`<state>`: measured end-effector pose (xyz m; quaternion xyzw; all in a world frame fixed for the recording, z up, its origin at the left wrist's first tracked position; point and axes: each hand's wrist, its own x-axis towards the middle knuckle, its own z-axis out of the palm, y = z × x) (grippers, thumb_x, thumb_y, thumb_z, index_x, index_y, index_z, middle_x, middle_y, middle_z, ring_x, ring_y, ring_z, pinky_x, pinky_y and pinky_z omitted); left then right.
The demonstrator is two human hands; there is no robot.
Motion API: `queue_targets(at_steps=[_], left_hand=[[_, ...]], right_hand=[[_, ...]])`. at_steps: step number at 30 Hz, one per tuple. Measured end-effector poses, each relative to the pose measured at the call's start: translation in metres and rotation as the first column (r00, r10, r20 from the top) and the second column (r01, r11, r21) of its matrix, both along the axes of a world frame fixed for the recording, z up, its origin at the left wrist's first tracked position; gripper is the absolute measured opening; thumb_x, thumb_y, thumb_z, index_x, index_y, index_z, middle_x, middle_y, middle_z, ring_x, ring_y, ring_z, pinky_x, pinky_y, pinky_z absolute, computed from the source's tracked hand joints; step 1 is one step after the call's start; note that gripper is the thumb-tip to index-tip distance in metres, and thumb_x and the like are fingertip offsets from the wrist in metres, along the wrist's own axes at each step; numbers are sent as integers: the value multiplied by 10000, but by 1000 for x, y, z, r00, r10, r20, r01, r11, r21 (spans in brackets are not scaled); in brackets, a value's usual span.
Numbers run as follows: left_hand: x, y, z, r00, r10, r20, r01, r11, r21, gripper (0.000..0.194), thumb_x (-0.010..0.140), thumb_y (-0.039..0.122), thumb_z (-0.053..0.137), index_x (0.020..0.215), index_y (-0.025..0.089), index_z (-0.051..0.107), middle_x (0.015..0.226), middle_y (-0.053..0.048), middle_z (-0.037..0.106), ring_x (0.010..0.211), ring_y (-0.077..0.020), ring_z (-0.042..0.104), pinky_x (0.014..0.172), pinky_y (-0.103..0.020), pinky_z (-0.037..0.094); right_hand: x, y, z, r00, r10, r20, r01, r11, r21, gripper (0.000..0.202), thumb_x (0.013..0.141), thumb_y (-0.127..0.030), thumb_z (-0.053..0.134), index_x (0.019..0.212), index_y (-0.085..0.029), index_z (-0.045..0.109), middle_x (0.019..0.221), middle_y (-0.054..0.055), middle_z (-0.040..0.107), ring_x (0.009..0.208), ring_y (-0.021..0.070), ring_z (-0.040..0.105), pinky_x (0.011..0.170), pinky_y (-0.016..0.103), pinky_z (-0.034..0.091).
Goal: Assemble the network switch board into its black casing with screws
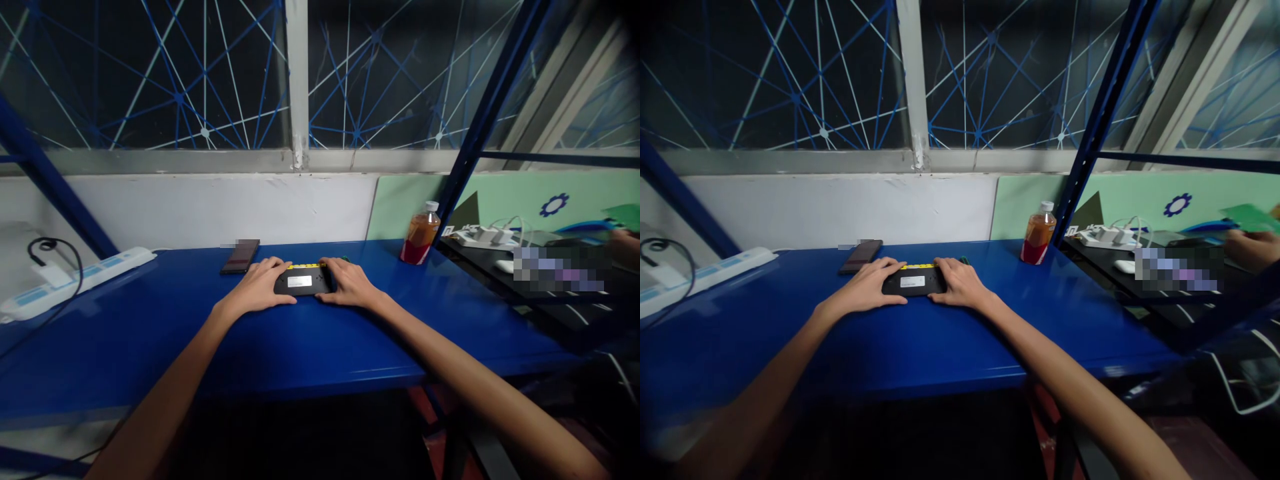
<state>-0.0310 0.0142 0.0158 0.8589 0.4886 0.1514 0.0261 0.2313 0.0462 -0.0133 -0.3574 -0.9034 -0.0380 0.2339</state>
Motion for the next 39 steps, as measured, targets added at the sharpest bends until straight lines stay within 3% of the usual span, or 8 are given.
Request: queue_targets(at_steps=[8, 15, 25, 31, 39], left_hand=[[-8, 6, -1, 998, 16, -60, -19, 998, -56, 855, 715, 427, 673, 1456, 231, 294, 1414, -146, 423, 1248, -379, 402, 991, -502, 310], [-31, 13, 1, 992, 77, -103, -82, 995, -52, 743, 635, 526, 718, 1298, 252, 525, 1324, -138, 497, 1201, -404, 436, 964, -539, 322], [-43, 24, -9, 1000, -23, -17, 21, 993, -119, 717, 630, 575, 711, 1251, 245, 569, 1319, -114, 498, 1137, -327, 515, 949, -429, 390], [-42, 24, -7, 999, -18, -35, 12, 986, -166, 707, 653, 604, 689, 1245, 234, 580, 1410, -115, 440, 1212, -343, 481, 993, -445, 367], [-41, 23, -3, 999, 3, -54, -16, 973, -228, 721, 664, 626, 667, 1243, 209, 562, 1432, -108, 419, 1261, -330, 438, 1030, -440, 343]], right_hand=[[3, 4, -1, 1000, -9, -8, 9, 1000, -15, 694, 736, -553, 616, 1286, -154, 476, 1157, 141, 633, 1019, 278, 580, 787, 365, 453], [1, 7, 0, 1000, -22, -22, 21, 999, -45, 681, 744, -594, 598, 1268, -168, 517, 1150, 129, 644, 1019, 276, 591, 804, 377, 470], [2, 11, 2, 997, 70, 12, -69, 995, -70, 647, 787, -597, 584, 1257, -153, 557, 1136, 133, 633, 1051, 268, 553, 854, 400, 470], [3, 12, -2, 998, 55, -24, -56, 998, -41, 560, 840, -570, 553, 1246, -185, 576, 1220, 131, 573, 1102, 265, 541, 883, 405, 477], [4, 19, -7, 991, 106, -80, -108, 994, -27, 498, 848, -574, 552, 1167, -196, 612, 1200, 112, 603, 1104, 252, 558, 892, 386, 490]])
